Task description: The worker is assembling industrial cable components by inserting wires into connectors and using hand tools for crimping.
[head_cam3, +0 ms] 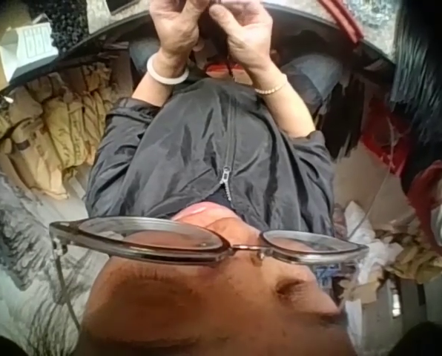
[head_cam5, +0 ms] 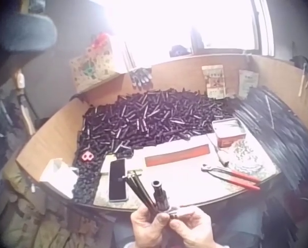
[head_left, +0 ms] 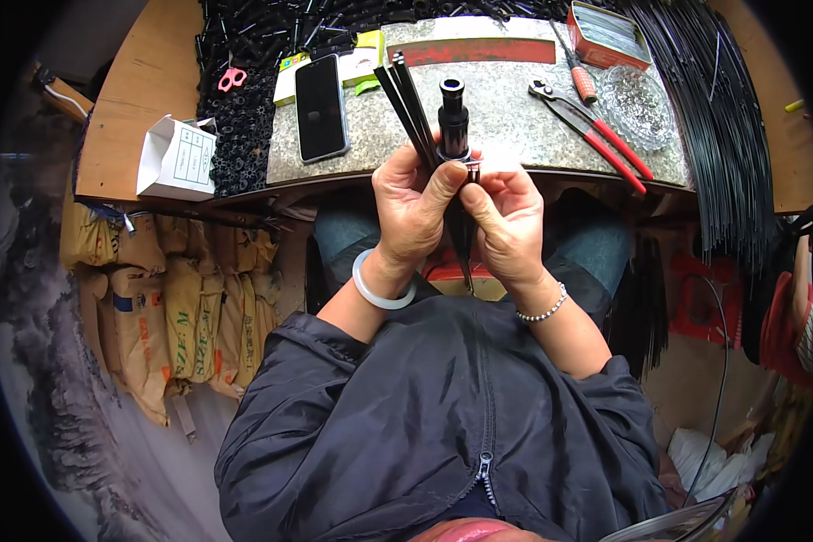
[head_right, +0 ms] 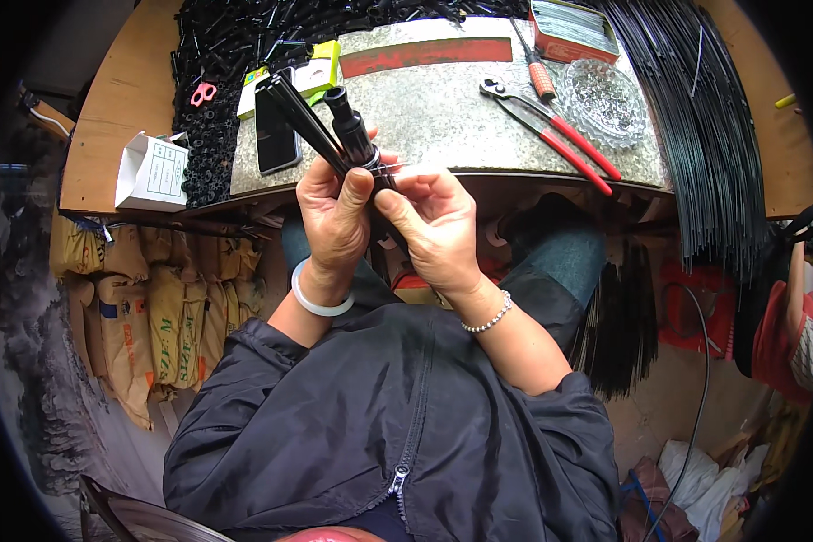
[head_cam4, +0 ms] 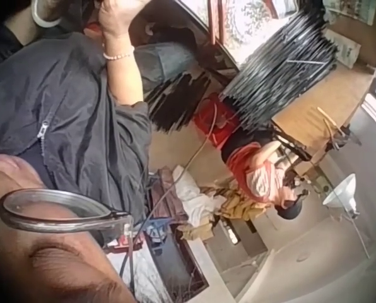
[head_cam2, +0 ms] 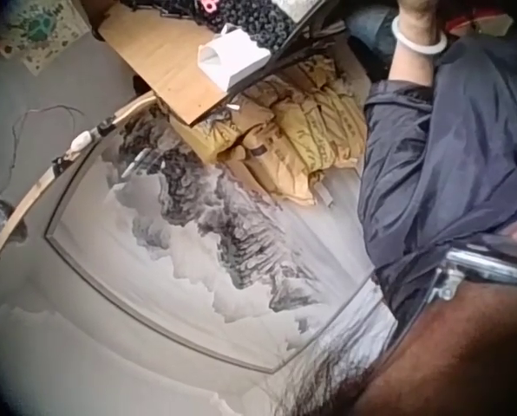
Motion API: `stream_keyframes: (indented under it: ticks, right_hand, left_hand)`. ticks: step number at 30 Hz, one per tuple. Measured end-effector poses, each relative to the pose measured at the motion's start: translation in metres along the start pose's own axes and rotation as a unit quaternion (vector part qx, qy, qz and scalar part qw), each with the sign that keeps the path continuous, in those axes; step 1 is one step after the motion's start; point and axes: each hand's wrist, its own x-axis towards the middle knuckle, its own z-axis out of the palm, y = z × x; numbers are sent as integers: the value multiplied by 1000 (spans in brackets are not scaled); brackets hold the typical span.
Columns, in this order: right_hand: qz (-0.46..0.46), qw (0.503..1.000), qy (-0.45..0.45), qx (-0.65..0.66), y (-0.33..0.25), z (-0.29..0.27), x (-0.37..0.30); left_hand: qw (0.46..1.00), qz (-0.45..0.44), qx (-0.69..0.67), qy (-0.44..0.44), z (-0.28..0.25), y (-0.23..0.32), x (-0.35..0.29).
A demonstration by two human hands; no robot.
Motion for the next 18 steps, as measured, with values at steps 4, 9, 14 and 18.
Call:
stream_keyframes:
  ticks: [4,9,14,18]
  right_hand:
    - [20,1000,5,-1,2,-2,0]
    - [98,995,3,-17,-6,-5,8]
    - [103,994,7,-22,-3,-8,9]
    - [119,991,-29,-46,-5,-10,9]
  left_hand:
    - [1000,4,1,-11,-1,1,0]
    - [999,-17,-22,-26,-3,3,-1]
    - [999,-29,-35,-8,-3,2,-2]
    - [1000,-23,-19,-9,-6,4,-4]
